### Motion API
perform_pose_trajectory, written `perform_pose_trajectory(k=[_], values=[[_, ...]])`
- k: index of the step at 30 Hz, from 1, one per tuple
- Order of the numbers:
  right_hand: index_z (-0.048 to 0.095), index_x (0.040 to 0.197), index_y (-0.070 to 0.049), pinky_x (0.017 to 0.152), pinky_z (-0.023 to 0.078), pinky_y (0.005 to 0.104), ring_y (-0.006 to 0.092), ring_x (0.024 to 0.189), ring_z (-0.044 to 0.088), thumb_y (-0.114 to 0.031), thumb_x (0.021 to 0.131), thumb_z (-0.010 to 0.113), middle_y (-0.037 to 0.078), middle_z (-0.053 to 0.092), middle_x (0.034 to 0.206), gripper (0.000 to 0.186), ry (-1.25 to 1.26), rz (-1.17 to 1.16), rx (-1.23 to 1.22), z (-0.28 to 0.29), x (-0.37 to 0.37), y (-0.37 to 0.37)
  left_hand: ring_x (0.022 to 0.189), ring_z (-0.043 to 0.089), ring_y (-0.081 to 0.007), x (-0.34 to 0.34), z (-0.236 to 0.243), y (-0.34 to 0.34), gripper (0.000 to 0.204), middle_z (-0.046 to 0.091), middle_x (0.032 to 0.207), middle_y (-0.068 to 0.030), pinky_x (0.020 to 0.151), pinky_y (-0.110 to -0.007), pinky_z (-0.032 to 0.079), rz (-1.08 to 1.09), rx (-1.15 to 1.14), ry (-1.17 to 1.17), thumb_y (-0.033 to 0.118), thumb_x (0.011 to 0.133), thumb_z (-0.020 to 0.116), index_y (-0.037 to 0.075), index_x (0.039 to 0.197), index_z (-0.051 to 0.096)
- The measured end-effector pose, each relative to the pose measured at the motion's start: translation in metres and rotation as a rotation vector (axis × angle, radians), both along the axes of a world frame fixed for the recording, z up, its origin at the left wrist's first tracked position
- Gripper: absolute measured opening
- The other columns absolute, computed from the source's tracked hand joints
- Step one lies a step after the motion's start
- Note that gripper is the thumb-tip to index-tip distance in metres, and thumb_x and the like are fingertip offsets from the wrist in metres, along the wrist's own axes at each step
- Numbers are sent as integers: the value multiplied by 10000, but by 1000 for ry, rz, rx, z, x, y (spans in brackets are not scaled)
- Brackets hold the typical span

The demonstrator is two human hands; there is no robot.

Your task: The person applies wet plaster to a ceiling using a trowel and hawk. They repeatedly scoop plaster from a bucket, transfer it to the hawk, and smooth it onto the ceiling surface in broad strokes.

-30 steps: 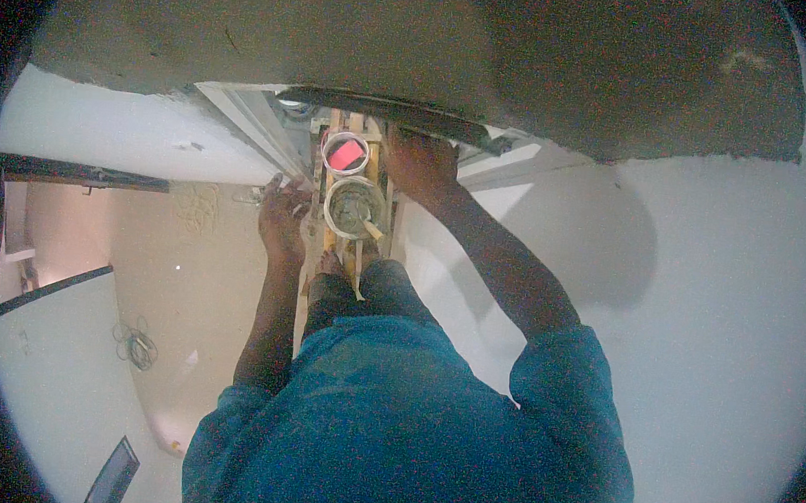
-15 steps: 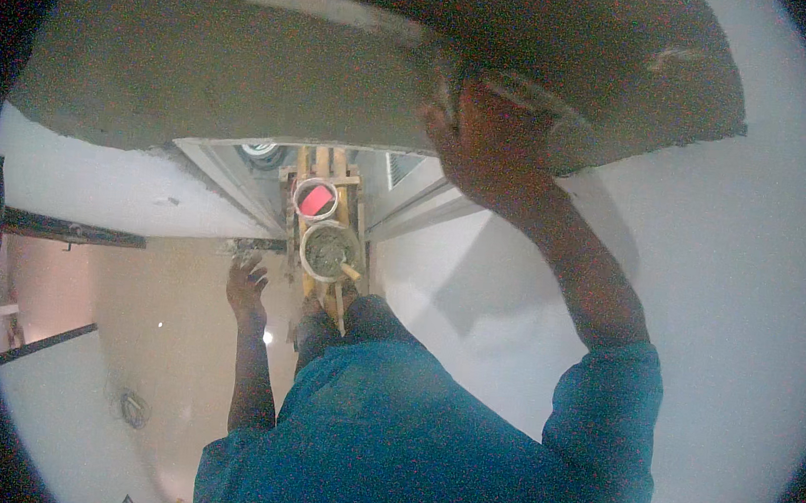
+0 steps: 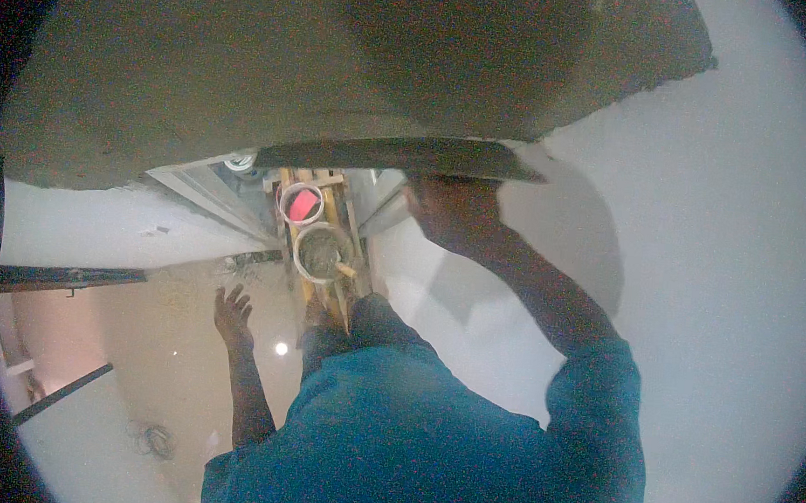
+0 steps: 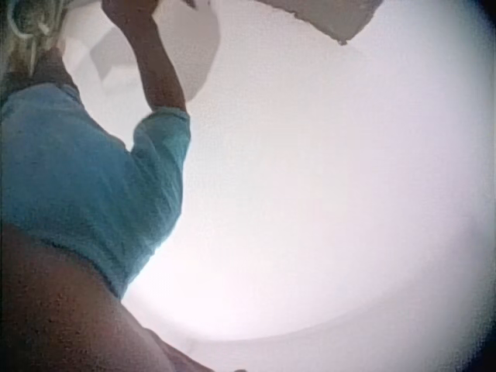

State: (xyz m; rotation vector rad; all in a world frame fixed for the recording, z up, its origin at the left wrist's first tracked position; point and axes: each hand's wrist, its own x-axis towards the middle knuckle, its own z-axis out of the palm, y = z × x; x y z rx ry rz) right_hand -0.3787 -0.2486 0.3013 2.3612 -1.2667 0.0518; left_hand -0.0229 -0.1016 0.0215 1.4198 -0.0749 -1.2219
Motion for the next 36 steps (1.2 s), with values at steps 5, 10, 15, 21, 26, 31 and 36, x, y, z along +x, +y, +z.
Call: perform_pose_trajectory(k=[5, 10, 15, 21, 26, 31, 36], values=[[495, 1174, -26, 886, 381, 595, 361, 1063, 530, -308, 865, 550, 220, 537, 1100, 422, -147, 0, 116, -98, -23, -43, 818, 551, -188, 6, 10, 13, 531, 613, 1113, -126, 740, -327, 409, 0, 54, -87, 424, 926, 450, 88, 1328, 365], [568, 1063, 4, 847, 440, 499, 321, 892, 610, -305, 856, 587, 206, 623, 895, 373, -216, 29, 57, -95, -37, -54, 819, 553, -193, 0, 18, 11, 528, 617, 1095, -131, 734, -335, 416, -1, 83, -97, 415, 917, 473, 89, 1321, 375], [573, 1044, -5, 817, 449, 484, 297, 861, 621, -327, 866, 583, 186, 626, 808, 368, -152, -95, 110, -48, -44, -53, 826, 561, -192, -11, 10, 9, 530, 619, 1090, -128, 735, -328, 421, -20, 120, -66, 423, 917, 477, 91, 1318, 379], [540, 1132, -17, 800, 408, 498, 335, 893, 590, -347, 877, 550, 220, 598, 981, 417, -177, -56, 10, -6, -59, -37, 834, 564, -191, -19, 0, 7, 531, 617, 1097, -126, 737, -331, 422, -33, 142, -42, 438, 921, 467, 90, 1312, 380], [540, 1135, -27, 837, 379, 555, 384, 1045, 510, -333, 854, 559, 250, 483, 1185, 416, -143, -19, 63, -89, -35, -36, 841, 557, -194, -22, 0, 6, 535, 611, 1115, -131, 746, -340, 420, -59, 133, -34, 441, 924, 465, 85, 1313, 373], [554, 1061, -9, 805, 443, 508, 337, 882, 604, -334, 863, 559, 206, 609, 922, 380, -254, 46, 68, -120, -35, -57, 964, 537, -257, -15, 0, 13, 604, 567, 1210, -161, 858, -391, 382, -47, 159, -33, 458, 916, 478, 92, 1374, 333], [558, 1035, 2, 657, 510, 439, 297, 695, 651, -344, 875, 553, 173, 638, 799, 381, -231, -104, 290, -78, -35, -58, 1004, 519, -265, -10, -11, 18, 632, 552, 1228, -167, 887, -402, 368, -50, 151, -28, 453, 905, 489, 80, 1384, 314]])
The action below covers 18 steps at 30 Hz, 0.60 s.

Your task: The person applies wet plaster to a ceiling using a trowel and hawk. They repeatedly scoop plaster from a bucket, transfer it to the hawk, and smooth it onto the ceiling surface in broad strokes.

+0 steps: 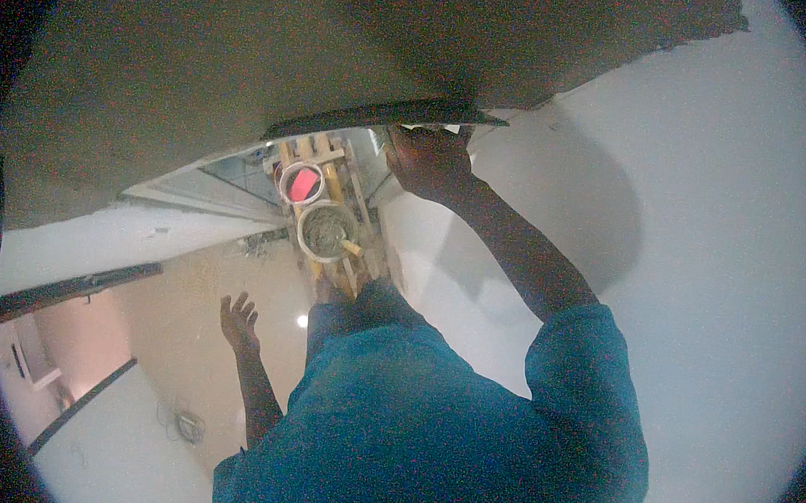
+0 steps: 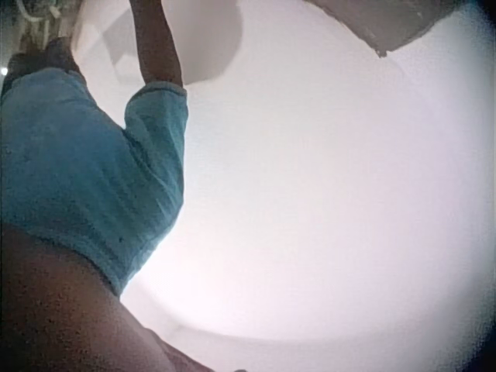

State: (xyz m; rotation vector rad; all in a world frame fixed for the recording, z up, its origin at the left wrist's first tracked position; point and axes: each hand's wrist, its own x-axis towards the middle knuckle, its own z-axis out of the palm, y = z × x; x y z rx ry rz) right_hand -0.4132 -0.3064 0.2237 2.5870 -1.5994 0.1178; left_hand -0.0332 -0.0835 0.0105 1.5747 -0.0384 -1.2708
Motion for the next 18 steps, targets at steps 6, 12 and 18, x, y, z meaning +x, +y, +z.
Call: perform_pose_trajectory(k=[6, 12, 18], values=[[549, 1068, 7, 858, 395, 577, 383, 832, 617, -363, 878, 547, 210, 620, 847, 416, 115, 26, -306, 85, -7, 5, 980, 531, -261, -3, -16, -10, 666, 531, 1255, -158, 872, -401, 381, -11, -8, 49, 455, 887, 512, 81, 1394, 294], [543, 1068, 10, 804, 455, 515, 353, 821, 612, -425, 915, 514, 187, 610, 853, 463, 253, 15, -390, 193, -18, 3, 895, 552, -221, -8, -25, -30, 597, 585, 1153, -131, 780, -360, 413, -31, -76, 56, 449, 907, 486, 101, 1366, 327], [547, 1015, -7, 547, 492, 359, 189, 630, 596, -451, 906, 547, 92, 603, 715, 457, -307, -1, -426, 274, -34, 9, 829, 570, -192, -6, -26, -40, 561, 614, 1099, -117, 727, -340, 426, -58, -115, 61, 459, 919, 466, 107, 1339, 348]])
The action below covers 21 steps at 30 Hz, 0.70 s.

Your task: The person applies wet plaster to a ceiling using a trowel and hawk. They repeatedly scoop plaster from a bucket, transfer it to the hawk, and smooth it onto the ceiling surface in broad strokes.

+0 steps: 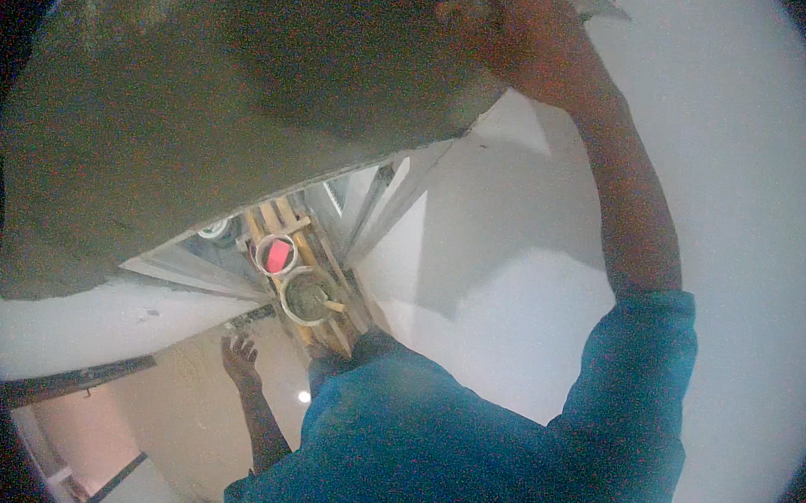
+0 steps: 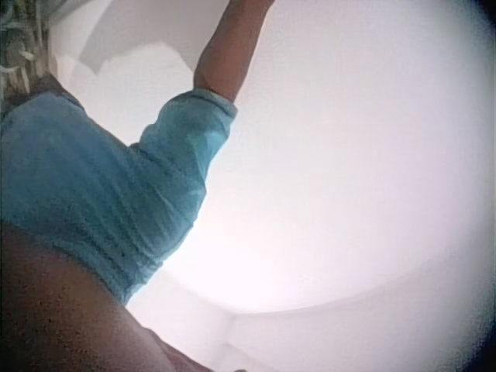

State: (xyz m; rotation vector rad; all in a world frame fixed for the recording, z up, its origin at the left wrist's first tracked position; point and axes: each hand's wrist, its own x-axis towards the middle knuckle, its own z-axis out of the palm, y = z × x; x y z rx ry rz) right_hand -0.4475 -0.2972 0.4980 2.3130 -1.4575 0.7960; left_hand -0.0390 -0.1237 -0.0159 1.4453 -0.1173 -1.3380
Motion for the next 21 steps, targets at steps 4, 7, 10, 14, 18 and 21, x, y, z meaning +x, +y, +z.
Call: perform_pose_trajectory(k=[4, 7, 10, 14, 18, 21], values=[[545, 958, -40, 474, 445, 308, 141, 534, 524, -401, 899, 573, 44, 550, 660, 367, -1050, 51, 217, -70, 16, 40, 823, 579, -179, 7, 4, -5, 550, 621, 1095, -106, 705, -323, 433, -29, -8, -20, 472, 918, 465, 108, 1319, 368], [525, 883, -97, 423, 404, 323, 134, 462, 444, -380, 892, 564, 8, 462, 588, 286, -1781, 204, 327, -146, 55, 27, 811, 582, -169, 11, 10, -3, 548, 626, 1084, -98, 685, -308, 436, -50, -8, -47, 477, 917, 468, 110, 1315, 376], [510, 851, -130, 398, 391, 315, 125, 480, 449, -377, 888, 575, -4, 453, 621, 258, -1861, 408, 466, -164, 70, 3, 807, 583, -169, 17, 20, -1, 555, 627, 1072, -100, 681, -302, 437, -124, -78, -78, 475, 908, 487, 112, 1314, 378], [513, 856, -145, 395, 386, 301, 118, 470, 440, -384, 882, 593, -4, 455, 629, 253, -1901, 390, 467, -168, 81, -33, 847, 575, -198, 27, 29, 4, 575, 612, 1104, -114, 719, -325, 432, -175, -54, -117, 483, 903, 479, 117, 1331, 366], [539, 893, -144, 389, 369, 290, 115, 422, 409, -389, 888, 588, -17, 440, 582, 249, -1698, 81, 136, -211, 63, -39, 932, 567, -245, 42, 28, 16, 606, 584, 1183, -147, 788, -373, 438, -206, 17, -163, 496, 907, 444, 117, 1370, 349], [571, 962, -105, 377, 363, 283, 108, 423, 422, -360, 889, 596, -29, 457, 590, 266, -1880, 22, 232, -243, 34, -2, 918, 572, -239, 52, 24, 23, 620, 593, 1160, -143, 776, -381, 448, -187, 64, -174, 505, 893, 472, 107, 1355, 360]])
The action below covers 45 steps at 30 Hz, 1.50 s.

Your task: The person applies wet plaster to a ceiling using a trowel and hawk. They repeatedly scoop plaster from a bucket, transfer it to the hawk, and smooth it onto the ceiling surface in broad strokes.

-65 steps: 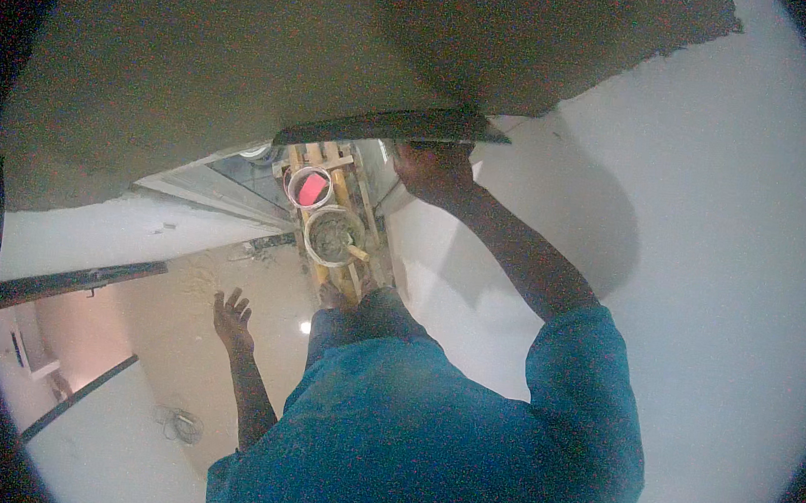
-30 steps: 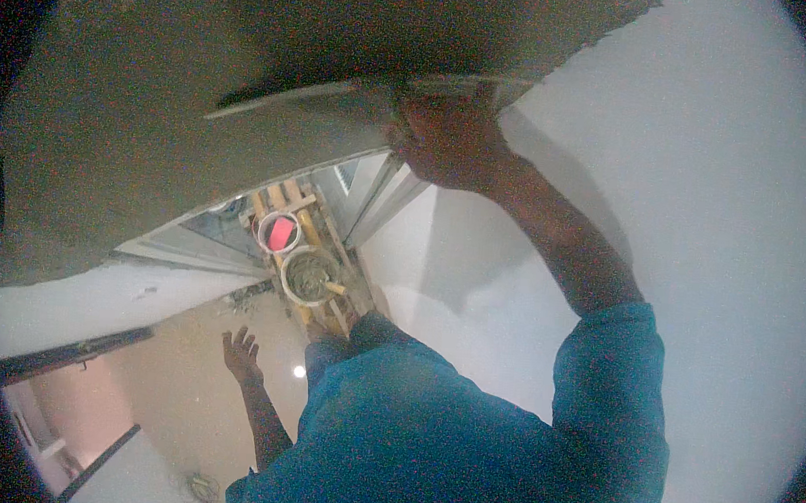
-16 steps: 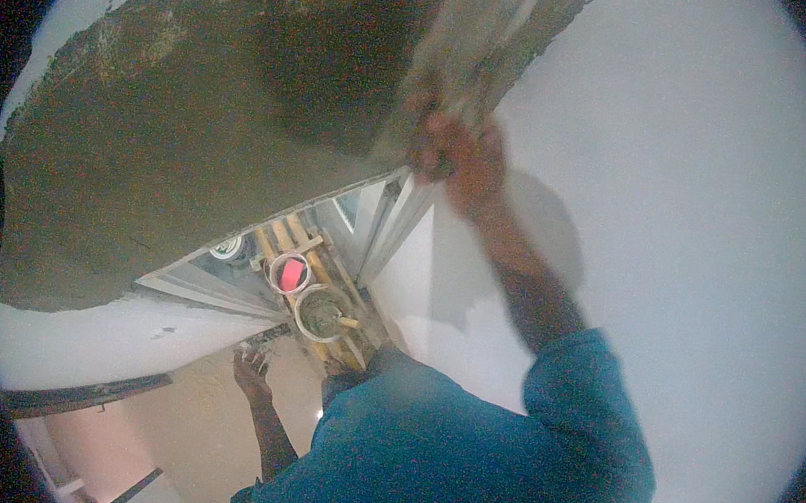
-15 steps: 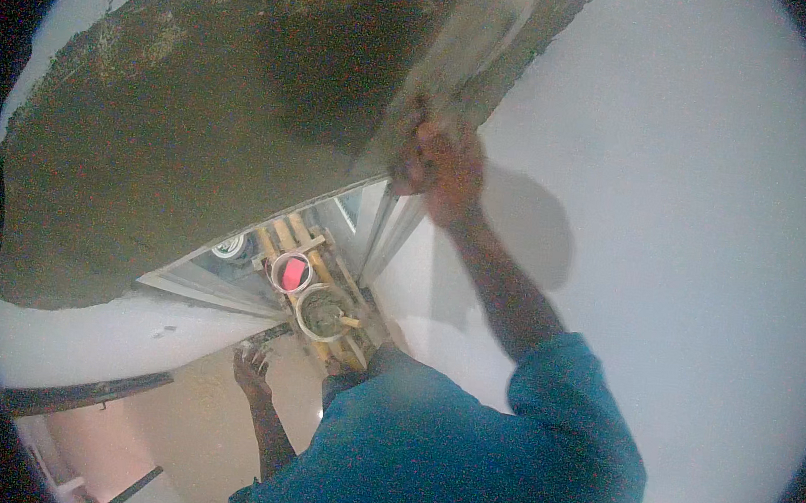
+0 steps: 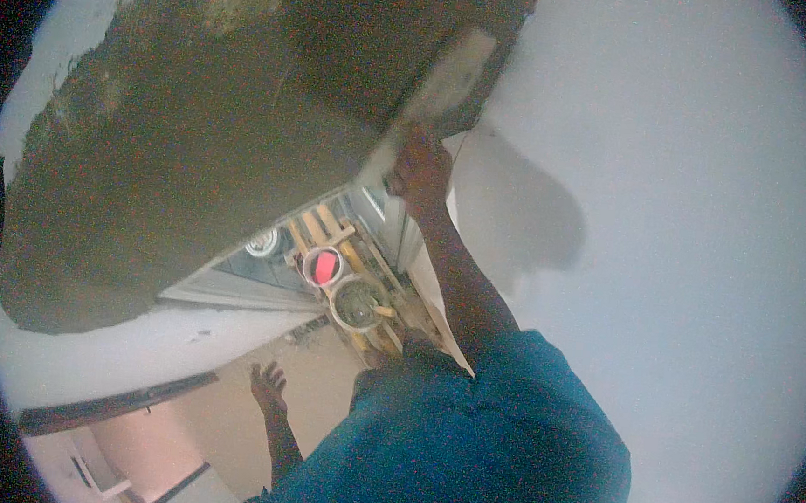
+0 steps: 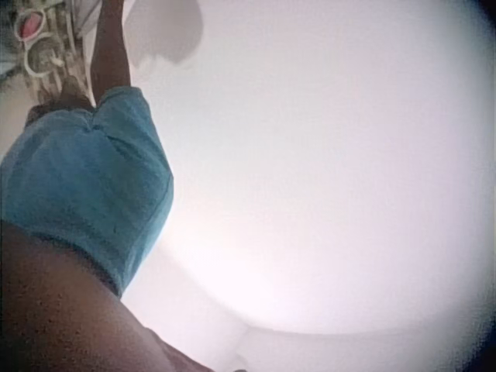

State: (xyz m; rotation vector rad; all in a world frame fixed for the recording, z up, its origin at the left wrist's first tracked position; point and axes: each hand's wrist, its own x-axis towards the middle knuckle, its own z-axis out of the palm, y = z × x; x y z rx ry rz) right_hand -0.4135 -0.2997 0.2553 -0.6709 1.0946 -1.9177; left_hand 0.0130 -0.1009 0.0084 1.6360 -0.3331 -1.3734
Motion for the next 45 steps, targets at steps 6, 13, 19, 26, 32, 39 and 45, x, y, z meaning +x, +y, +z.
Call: perform_pose_trajectory(k=[6, 13, 19, 26, 32, 39, 45], values=[[590, 1048, -42, 628, 490, 294, 156, 712, 592, -325, 836, 684, 84, 618, 855, 366, 571, -168, -60, 21, -45, 36, 923, 577, -255, 6, 7, 12, 614, 593, 1136, -123, 787, -386, 451, -14, 139, -68, 525, 870, 506, 160, 1346, 372], [615, 1105, -82, 801, 498, 370, 275, 892, 650, -355, 814, 697, 172, 659, 997, 407, 753, -700, -50, 65, -75, -1, 941, 564, -275, 15, 13, 8, 673, 567, 1178, -151, 778, -399, 444, -78, 111, -108, 532, 868, 506, 162, 1391, 298], [645, 1070, -33, 810, 491, 348, 238, 881, 643, -297, 809, 722, 144, 671, 969, 379, 754, -821, -35, 90, -96, -15, 880, 565, -281, 35, 12, 8, 769, 579, 1146, -167, 766, -448, 411, -77, 132, -152, 585, 857, 495, 98, 1398, 248], [684, 1037, -64, 812, 489, 348, 246, 869, 657, -303, 789, 731, 143, 689, 929, 348, 797, -965, 18, 112, -101, -28, 959, 576, -322, 41, 5, 23, 802, 573, 1153, -183, 789, -473, 422, -136, 186, -257, 618, 855, 470, 75, 1398, 236], [689, 1041, -58, 810, 491, 343, 234, 851, 656, -283, 802, 709, 135, 696, 899, 328, 864, -917, 104, 133, -102, -30, 919, 584, -335, 48, -6, 46, 787, 561, 1168, -211, 735, -451, 443, -121, 225, -231, 619, 865, 455, 111, 1416, 216], [689, 1045, -46, 804, 495, 311, 166, 812, 641, -257, 794, 716, 96, 700, 890, 330, 757, -585, 16, 151, -82, -19, 912, 592, -330, 53, -8, 57, 792, 557, 1161, -216, 731, -462, 448, -88, 244, -201, 607, 867, 473, 82, 1401, 215], [675, 1090, -92, 811, 503, 317, 172, 844, 653, -263, 765, 741, 116, 697, 916, 373, 868, -477, -11, 150, -26, -17, 882, 598, -324, 57, -10, 35, 752, 579, 1131, -215, 681, -433, 469, -67, 202, -122, 581, 883, 465, 63, 1377, 232]])
